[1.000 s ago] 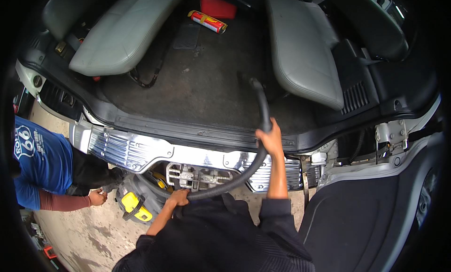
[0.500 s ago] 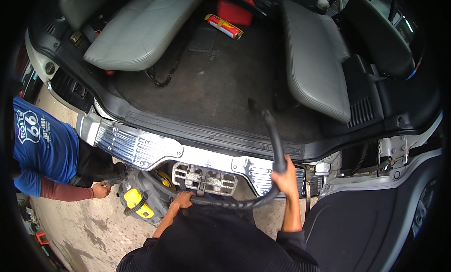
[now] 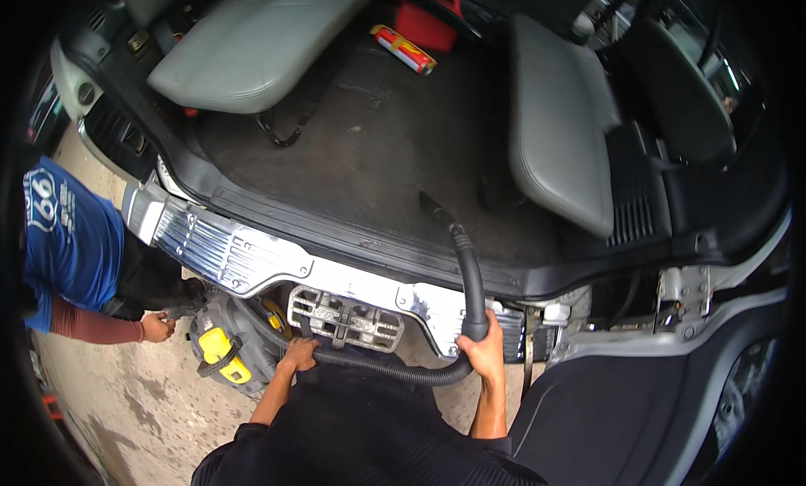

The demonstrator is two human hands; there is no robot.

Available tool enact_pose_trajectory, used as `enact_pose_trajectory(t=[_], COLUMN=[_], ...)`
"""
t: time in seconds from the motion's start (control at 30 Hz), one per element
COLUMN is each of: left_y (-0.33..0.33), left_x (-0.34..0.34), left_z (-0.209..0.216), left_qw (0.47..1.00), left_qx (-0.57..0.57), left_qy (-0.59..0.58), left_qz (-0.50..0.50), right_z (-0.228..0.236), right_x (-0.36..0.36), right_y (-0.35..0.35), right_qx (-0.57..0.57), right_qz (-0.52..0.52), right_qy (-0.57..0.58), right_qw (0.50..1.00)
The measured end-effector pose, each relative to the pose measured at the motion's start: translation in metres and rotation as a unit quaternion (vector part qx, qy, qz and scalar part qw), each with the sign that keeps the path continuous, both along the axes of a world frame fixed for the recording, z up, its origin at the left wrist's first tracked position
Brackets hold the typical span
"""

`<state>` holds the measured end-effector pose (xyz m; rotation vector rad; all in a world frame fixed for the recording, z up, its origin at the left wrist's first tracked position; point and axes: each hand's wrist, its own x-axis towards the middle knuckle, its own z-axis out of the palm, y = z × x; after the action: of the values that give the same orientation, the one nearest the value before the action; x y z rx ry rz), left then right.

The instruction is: The person uses a vacuum cleaner hose to clean the rear cargo area and seats of a car. They move the hose across the floor mat and seat surfaces, removing debris while another person stands nearby.

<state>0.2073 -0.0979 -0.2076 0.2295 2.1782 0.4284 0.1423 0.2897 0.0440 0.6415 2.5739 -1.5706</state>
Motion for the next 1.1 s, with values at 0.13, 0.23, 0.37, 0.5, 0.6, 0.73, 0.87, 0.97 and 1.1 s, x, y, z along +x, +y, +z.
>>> enact_pose_trajectory(t=[0.13, 0.23, 0.37, 0.5, 0.6, 0.73, 0.87, 0.97, 1.1], left_y=[0.006, 0.012, 0.009, 0.003, 0.004, 0.008, 0.011, 0.006, -0.001], left_x=[0.002, -0.018, -0.04, -0.03, -0.006, 0.002, -0.016, -0.029, -0.024], left_z=[-0.002, 0.005, 0.017, 0.023, 0.022, 0.014, 0.013, 0.017, 0.018], left_qw=[1.0, 0.999, 0.998, 0.998, 1.0, 0.999, 0.999, 0.998, 0.995], left_qx=[-0.018, -0.026, 0.006, -0.011, -0.005, -0.024, -0.042, -0.023, -0.039], left_qy=[-0.009, -0.014, 0.011, -0.062, -0.003, 0.026, -0.022, -0.042, -0.088], left_qz=[0.002, 0.042, 0.063, -0.018, 0.011, 0.028, 0.022, 0.047, -0.016], right_z=[-0.01, -0.027, -0.027, 0.0, 0.022, 0.017, -0.028, -0.045, -0.035], right_x=[-0.069, -0.158, -0.182, -0.073, -0.004, -0.027, -0.128, -0.159, -0.085], right_y=[-0.023, -0.038, -0.028, -0.015, -0.007, -0.012, -0.024, -0.019, -0.007], right_qx=[0.066, -0.079, -0.131, 0.049, 0.042, 0.01, -0.115, -0.141, -0.1], right_qz=[0.032, -0.013, 0.039, 0.034, 0.005, 0.062, 0.011, 0.017, 0.032], right_qy=[0.107, 0.043, 0.067, 0.057, -0.044, 0.015, 0.01, 0.024, 0.041], right_qw=[0.992, 0.996, 0.988, 0.997, 0.998, 0.998, 0.993, 0.99, 0.994])
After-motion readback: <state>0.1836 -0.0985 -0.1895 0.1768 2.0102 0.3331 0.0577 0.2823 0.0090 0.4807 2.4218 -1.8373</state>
